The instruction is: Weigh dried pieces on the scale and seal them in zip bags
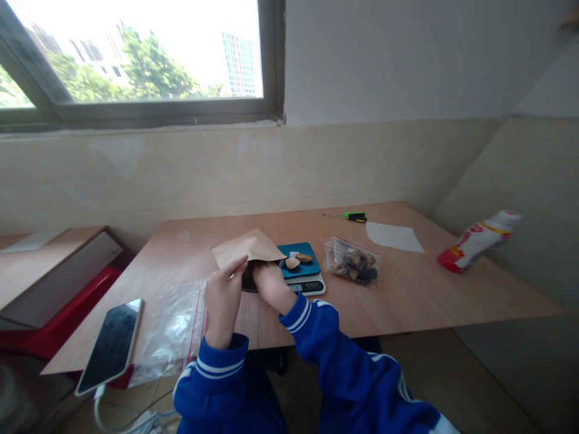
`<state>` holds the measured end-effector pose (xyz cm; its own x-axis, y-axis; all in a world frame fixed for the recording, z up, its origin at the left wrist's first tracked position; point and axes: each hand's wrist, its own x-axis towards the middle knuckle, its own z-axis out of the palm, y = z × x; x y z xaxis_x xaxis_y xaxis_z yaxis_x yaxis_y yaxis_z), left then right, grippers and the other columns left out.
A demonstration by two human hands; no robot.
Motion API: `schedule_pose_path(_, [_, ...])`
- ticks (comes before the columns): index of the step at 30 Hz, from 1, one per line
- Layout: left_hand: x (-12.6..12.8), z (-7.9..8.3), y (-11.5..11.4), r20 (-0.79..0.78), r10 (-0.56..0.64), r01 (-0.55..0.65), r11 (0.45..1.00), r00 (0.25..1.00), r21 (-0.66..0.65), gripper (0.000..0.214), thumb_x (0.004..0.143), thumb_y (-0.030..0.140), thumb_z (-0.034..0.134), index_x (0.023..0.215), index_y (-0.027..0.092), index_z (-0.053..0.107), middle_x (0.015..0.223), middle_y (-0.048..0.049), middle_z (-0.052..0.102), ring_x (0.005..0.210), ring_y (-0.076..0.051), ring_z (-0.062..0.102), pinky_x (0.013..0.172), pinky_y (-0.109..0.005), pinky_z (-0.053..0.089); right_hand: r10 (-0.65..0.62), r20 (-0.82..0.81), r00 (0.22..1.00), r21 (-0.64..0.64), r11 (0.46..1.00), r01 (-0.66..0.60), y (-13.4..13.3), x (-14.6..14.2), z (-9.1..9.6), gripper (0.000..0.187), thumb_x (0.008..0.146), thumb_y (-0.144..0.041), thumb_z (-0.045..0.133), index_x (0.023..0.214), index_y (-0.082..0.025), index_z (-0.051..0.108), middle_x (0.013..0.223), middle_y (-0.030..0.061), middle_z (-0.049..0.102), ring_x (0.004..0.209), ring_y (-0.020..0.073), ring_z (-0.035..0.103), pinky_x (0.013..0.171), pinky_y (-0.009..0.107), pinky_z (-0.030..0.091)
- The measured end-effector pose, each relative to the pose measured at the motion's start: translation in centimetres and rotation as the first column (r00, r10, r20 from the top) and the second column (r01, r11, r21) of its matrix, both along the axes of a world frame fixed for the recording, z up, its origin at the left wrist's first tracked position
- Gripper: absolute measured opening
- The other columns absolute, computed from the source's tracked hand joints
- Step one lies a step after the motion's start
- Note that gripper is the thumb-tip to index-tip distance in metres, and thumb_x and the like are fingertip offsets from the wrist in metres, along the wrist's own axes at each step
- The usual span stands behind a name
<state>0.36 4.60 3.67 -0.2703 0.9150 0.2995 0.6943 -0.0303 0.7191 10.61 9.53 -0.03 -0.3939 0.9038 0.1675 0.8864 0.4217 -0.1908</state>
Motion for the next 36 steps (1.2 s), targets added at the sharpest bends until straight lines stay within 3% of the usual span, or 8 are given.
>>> schedule_pose_path(7, [0.0,0.0,-0.1,-0.011,-0.003,0.003,1.000,1.000,0.000,0.025,0.086,0.031,0.058,0.105,0.028,0.074,0.094,-0.0053,0.077,0.084,-0.023,0.071,0.071,-0.030,0.051,0.011,0.021,1.000,0.043,0.999,-0.012,-0.5,0.4,0.2,0.036,0.087,0.001,0.043,0.119,0.001,0.061,0.122,0.0264,0.062,0.116,0.0339,0.059,0.103,0.044,0.043])
schedule_pose_path(10, [-0.2,0.4,-0.1,-0.039,0.048,-0.048,0.999,0.998,-0.023,0.026,0.086,0.032,0.057,0.105,0.029,0.074,0.092,-0.0060,0.077,0.085,-0.024,0.071,0.069,-0.030,0.050,0.049,0.033,0.998,0.074,0.996,-0.051,-1.4,0.9,1.1,0.035,0.089,0.000,0.044,0.120,-0.002,0.059,0.124,0.0235,0.062,0.118,0.0305,0.058,0.104,0.043,0.042])
schedule_pose_path(19, [-0.7,1.5,-0.3,-0.030,0.097,-0.098,0.994,0.995,-0.038,0.027,0.086,0.032,0.056,0.105,0.030,0.074,0.097,-0.0056,0.076,0.090,-0.026,0.070,0.073,-0.031,0.049,0.175,0.016,0.985,0.119,0.977,-0.175,-3.9,3.3,4.3,0.011,0.089,-0.014,0.058,0.099,-0.009,0.063,0.095,0.0139,0.070,0.094,0.0262,0.066,0.082,0.036,0.052])
schedule_pose_path(24, [-1.2,1.7,-0.1,-0.022,0.106,-0.106,0.994,0.994,-0.019,0.028,0.085,0.033,0.055,0.106,0.029,0.074,0.098,-0.0059,0.076,0.091,-0.026,0.070,0.074,-0.031,0.049,0.268,-0.226,0.937,0.158,0.959,-0.236,-4.1,4.7,5.7,0.006,0.088,-0.018,0.061,0.090,-0.013,0.064,0.091,0.0085,0.070,0.089,0.0220,0.065,0.080,0.032,0.049])
schedule_pose_path(28, [-1.7,1.8,0.0,-0.030,0.121,-0.122,0.992,0.992,-0.029,0.028,0.086,0.034,0.055,0.106,0.030,0.074,0.098,-0.0055,0.076,0.091,-0.026,0.070,0.073,-0.032,0.049,0.313,-0.526,0.791,0.163,0.950,-0.268,-3.8,7.5,6.3,0.008,0.087,-0.024,0.064,0.091,-0.018,0.066,0.090,0.0022,0.071,0.084,0.0164,0.066,0.076,0.025,0.048])
schedule_pose_path(30, [-1.9,1.8,0.0,-0.035,0.127,-0.128,0.991,0.991,-0.027,0.028,0.086,0.035,0.055,0.106,0.031,0.074,0.097,-0.0052,0.076,0.091,-0.026,0.070,0.072,-0.032,0.048,0.261,-0.629,0.733,0.193,0.965,-0.178,-3.1,9.6,6.3,0.013,0.086,-0.030,0.064,0.093,-0.019,0.067,0.091,0.0014,0.072,0.085,0.0160,0.067,0.076,0.025,0.048])
schedule_pose_path(32, [-2.0,1.7,-0.1,-0.030,0.132,-0.132,0.991,0.991,-0.022,0.028,0.086,0.036,0.055,0.106,0.032,0.074,0.098,-0.0047,0.076,0.090,-0.026,0.070,0.072,-0.032,0.048,0.159,-0.660,0.734,0.229,0.973,-0.005,-1.6,11.9,5.6,0.018,0.087,-0.034,0.062,0.095,-0.019,0.066,0.094,0.0026,0.072,0.090,0.0175,0.067,0.079,0.027,0.048])
schedule_pose_path(36, [-1.6,1.7,-0.2,-0.042,0.138,-0.139,0.990,0.989,-0.022,0.027,0.086,0.036,0.056,0.106,0.032,0.074,0.096,-0.0048,0.077,0.090,-0.027,0.070,0.070,-0.031,0.047,-0.126,-0.423,0.898,0.153,0.966,0.208,2.5,14.7,2.5,0.014,0.091,-0.025,0.056,0.096,-0.016,0.065,0.099,0.0074,0.071,0.093,0.0197,0.065,0.081,0.029,0.047])
